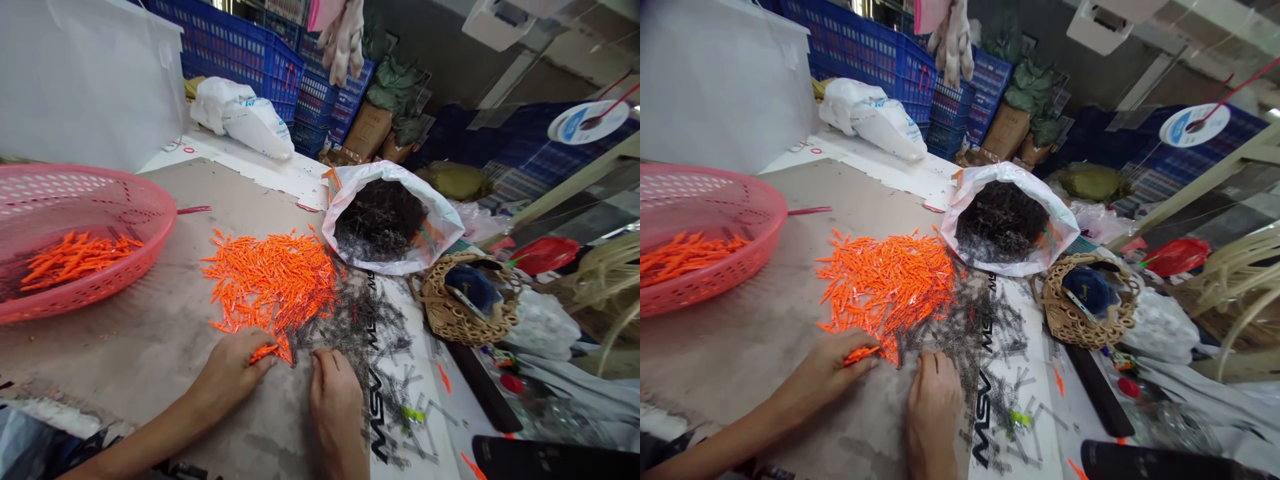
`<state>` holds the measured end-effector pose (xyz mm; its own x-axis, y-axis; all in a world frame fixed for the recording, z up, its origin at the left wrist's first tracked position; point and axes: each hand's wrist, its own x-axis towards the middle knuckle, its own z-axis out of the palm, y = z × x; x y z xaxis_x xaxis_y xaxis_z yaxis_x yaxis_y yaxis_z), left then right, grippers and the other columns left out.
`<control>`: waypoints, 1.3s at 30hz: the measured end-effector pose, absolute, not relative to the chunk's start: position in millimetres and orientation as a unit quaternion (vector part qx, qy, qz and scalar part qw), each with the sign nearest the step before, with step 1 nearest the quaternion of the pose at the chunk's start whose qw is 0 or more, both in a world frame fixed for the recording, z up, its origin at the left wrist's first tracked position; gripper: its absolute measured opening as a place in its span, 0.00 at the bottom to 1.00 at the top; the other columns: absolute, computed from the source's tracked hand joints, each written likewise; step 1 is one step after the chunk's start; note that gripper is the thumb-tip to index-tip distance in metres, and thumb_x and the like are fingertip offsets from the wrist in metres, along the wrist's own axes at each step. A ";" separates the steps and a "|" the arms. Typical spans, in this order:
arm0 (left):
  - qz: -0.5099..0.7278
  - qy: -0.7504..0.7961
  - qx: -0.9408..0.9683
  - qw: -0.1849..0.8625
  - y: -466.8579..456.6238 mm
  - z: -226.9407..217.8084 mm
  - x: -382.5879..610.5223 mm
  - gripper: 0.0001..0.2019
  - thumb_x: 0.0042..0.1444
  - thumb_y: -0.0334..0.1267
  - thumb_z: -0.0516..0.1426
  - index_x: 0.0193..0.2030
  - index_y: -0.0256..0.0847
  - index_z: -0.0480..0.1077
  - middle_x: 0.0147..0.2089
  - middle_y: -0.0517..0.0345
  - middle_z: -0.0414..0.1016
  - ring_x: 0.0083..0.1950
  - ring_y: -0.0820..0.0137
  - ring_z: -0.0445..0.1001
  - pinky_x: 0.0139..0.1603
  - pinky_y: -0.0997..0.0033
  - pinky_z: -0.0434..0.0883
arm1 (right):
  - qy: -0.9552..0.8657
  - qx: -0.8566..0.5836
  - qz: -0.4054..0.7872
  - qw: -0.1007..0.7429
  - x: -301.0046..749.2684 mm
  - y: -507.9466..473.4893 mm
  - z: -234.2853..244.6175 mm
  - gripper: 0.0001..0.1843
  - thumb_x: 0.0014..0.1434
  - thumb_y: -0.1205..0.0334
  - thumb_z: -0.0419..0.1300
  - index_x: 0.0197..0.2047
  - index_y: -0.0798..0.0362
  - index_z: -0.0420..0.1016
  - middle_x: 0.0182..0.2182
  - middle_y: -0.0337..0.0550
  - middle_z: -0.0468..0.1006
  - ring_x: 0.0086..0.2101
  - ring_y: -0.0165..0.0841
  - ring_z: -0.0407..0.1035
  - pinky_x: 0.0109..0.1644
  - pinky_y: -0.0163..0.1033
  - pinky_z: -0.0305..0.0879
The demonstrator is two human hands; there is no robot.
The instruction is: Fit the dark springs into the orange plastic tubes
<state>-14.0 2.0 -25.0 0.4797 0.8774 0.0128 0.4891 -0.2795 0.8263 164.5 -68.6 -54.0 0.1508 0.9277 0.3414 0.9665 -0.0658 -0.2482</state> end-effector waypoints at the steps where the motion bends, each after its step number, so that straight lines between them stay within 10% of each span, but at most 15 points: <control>1: 0.216 0.434 0.807 0.338 5.9 -26.6 -10.3 0.07 0.56 0.33 0.55 0.35 0.42 0.76 0.36 0.55 0.77 0.40 0.62 0.73 0.40 0.68 0.65 | -0.641 -0.734 -0.044 0.219 158.8 -67.1 -55.8 0.12 0.63 0.67 0.51 0.38 0.52 0.76 0.31 0.47 0.77 0.33 0.39 0.72 0.35 0.40 0.62; 6: 0.077 0.401 0.891 0.201 8.9 -35.5 -4.1 0.13 0.56 0.25 0.51 0.38 0.44 0.75 0.41 0.54 0.75 0.38 0.64 0.75 0.33 0.71 0.64 | -0.632 -0.742 -0.035 0.222 140.1 -65.9 -61.6 0.10 0.61 0.67 0.53 0.30 0.50 0.73 0.27 0.44 0.77 0.28 0.38 0.72 0.30 0.38 0.58; 19: 0.098 0.353 0.894 0.257 -19.5 -41.9 -44.7 0.14 0.56 0.25 0.48 0.39 0.42 0.72 0.41 0.54 0.73 0.38 0.64 0.72 0.35 0.69 0.62 | -0.609 -0.766 0.009 0.206 153.9 -110.2 -51.6 0.11 0.65 0.64 0.50 0.32 0.49 0.69 0.29 0.44 0.74 0.32 0.40 0.70 0.35 0.41 0.60; 25: 0.132 0.360 0.844 0.374 -28.8 -39.1 -47.6 0.09 0.59 0.35 0.50 0.32 0.40 0.71 0.32 0.55 0.74 0.34 0.64 0.70 0.36 0.70 0.62 | -0.672 -0.649 0.102 0.343 123.4 -123.3 -55.2 0.14 0.65 0.66 0.50 0.49 0.49 0.73 0.39 0.46 0.77 0.39 0.36 0.72 0.40 0.37 0.65; 33: 0.201 0.424 0.500 0.728 -43.9 -34.7 -39.6 0.17 0.51 0.52 0.61 0.31 0.37 0.76 0.18 0.68 0.58 0.20 0.76 0.49 0.21 0.76 0.48 | -0.513 -0.674 0.209 0.489 91.5 -127.4 -71.6 0.13 0.67 0.60 0.50 0.37 0.48 0.75 0.28 0.37 0.77 0.28 0.31 0.72 0.32 0.34 0.63; 39: 0.248 0.436 0.428 0.752 -54.1 -35.3 -24.7 0.18 0.50 0.52 0.63 0.24 0.38 0.71 0.17 0.70 0.54 0.20 0.77 0.45 0.19 0.77 0.45 | -0.497 -0.672 0.209 0.507 88.6 -124.7 -70.5 0.14 0.66 0.58 0.51 0.35 0.47 0.77 0.26 0.37 0.78 0.27 0.32 0.72 0.31 0.33 0.65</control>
